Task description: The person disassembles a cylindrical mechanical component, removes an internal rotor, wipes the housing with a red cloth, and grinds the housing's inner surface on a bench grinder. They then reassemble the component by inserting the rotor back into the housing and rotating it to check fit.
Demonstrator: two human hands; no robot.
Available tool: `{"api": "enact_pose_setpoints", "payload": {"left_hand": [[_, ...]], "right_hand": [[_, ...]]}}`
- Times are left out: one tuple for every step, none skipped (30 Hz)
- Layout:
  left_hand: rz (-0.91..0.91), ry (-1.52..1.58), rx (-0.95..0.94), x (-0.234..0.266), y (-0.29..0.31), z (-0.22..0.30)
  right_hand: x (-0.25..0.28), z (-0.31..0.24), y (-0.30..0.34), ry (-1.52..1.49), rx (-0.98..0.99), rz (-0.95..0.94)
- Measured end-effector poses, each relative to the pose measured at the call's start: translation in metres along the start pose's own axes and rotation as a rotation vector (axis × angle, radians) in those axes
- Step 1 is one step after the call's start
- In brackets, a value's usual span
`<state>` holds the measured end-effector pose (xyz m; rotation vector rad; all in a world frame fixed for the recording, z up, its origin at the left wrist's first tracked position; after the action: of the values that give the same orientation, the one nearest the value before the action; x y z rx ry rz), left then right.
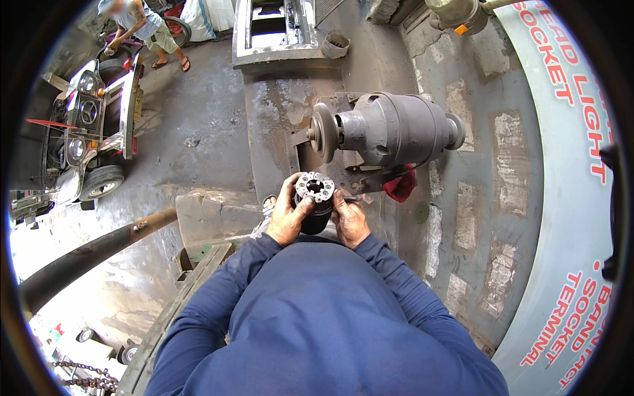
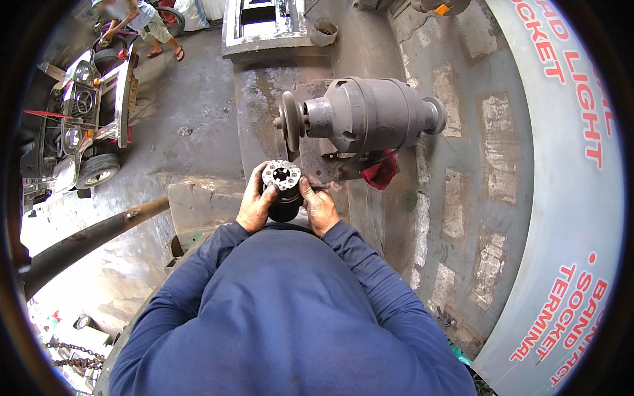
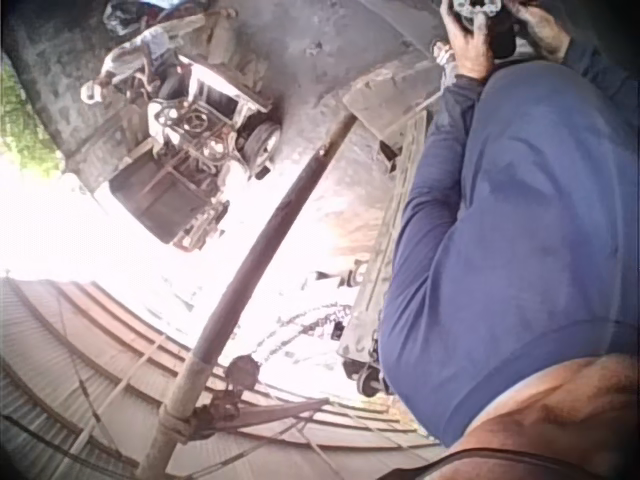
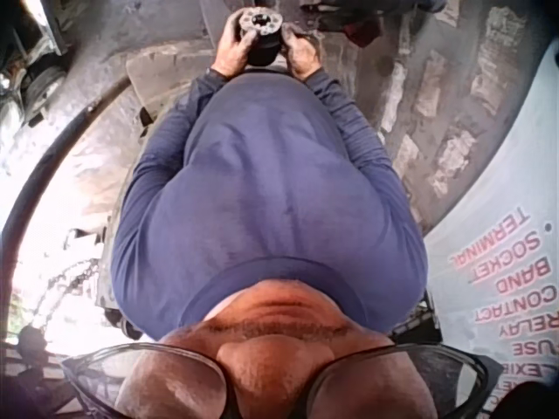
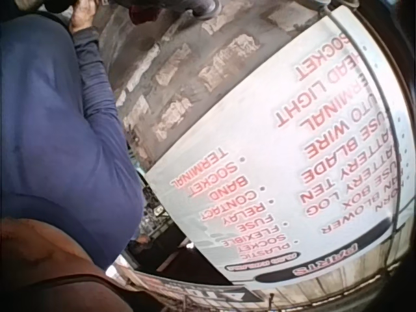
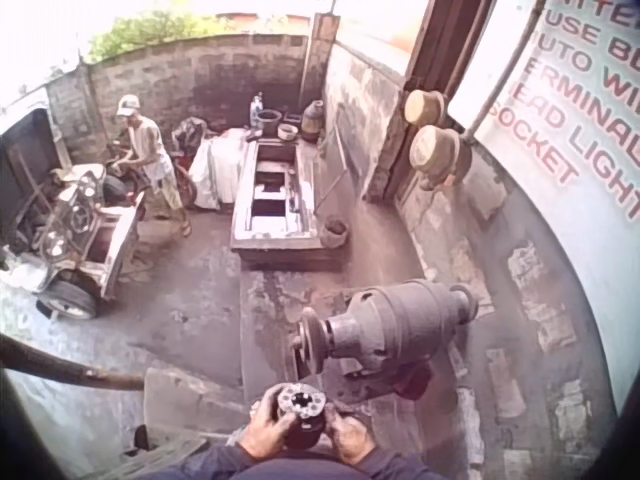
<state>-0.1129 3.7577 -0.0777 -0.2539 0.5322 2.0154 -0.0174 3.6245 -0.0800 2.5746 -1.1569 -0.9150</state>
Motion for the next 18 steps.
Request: {"api": "enact_pose_setpoints", "payload": {"left_hand": [[0.015, 0.005, -0.012, 0.0, 0.002, 0.0], [-0.025, 0.004, -0.001, -0.001, 0.004, 0.0], [-0.048, 0.015, 0.01, -0.003, 0.006, -0.001], [-0.083, 0.032, 0.017, -0.004, 0.008, -0.001], [-0.144, -0.039, -0.009, -0.004, 0.009, -0.001], [-0.14, 0.035, 0.063, -0.002, 0.01, -0.005], [-0.159, 0.106, 0.124, 0.002, 0.008, -0.009], [-0.173, 0.187, 0.168, 0.005, 0.006, -0.013], [-0.172, 0.066, 0.147, 0.006, 0.005, -0.017], [-0.149, 0.017, 0.219, 0.009, 0.004, -0.024], [-0.125, -0.027, 0.273, 0.012, 0.002, -0.03], [-0.11, -0.045, 0.338, 0.015, 0.001, -0.035], [-0.097, 0.015, 0.28, 0.014, -0.004, -0.036], [-0.086, 0.063, 0.235, 0.015, -0.006, -0.035], [-0.087, 0.126, 0.246, 0.015, -0.009, -0.034], [-0.081, 0.192, 0.257, 0.014, -0.011, -0.032], [-0.051, 0.192, 0.231, 0.012, -0.013, -0.028], [-0.051, 0.185, 0.237, 0.008, -0.015, -0.025]], "right_hand": [[0.003, 0.007, 0.002, -0.072, -0.097, 0.059], [0.003, 0.009, 0.002, -0.124, -0.081, 0.024], [0.005, 0.01, 0.0, -0.185, -0.105, -0.003], [0.006, 0.011, -0.004, -0.266, -0.11, -0.054], [0.012, 0.01, -0.006, -0.24, -0.143, -0.05], [0.017, 0.01, -0.01, -0.238, -0.19, -0.025], [0.018, 0.007, -0.013, -0.229, -0.199, -0.082], [0.021, 0.006, -0.015, -0.209, -0.256, -0.074], [0.02, 0.003, -0.018, -0.235, -0.266, -0.121], [0.019, 0.003, -0.018, -0.252, -0.311, -0.125], [0.015, 0.001, -0.017, -0.299, -0.348, -0.172], [0.015, 0.001, -0.018, -0.294, -0.346, -0.114], [0.011, 0.001, -0.017, -0.317, -0.337, -0.097], [0.008, 0.0, -0.017, -0.343, -0.311, -0.1], [0.01, 0.004, -0.016, -0.29, -0.331, 0.042], [0.007, 0.001, -0.018, -0.254, -0.249, 0.008], [0.006, 0.001, -0.021, -0.197, -0.18, 0.032], [0.006, -0.001, -0.023, -0.146, -0.111, 0.031]]}}
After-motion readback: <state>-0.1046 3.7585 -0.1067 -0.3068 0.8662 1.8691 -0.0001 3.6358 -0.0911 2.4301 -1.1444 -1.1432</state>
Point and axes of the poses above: each hand's wrist, its own y-axis away from the middle knuckle, its own x-axis out of the back of the hand, z = x × y, the point moved 4 cm from there along -y, towards the middle knuckle, and after that the axes turned 6 degrees about x, right-handed, at the moved point
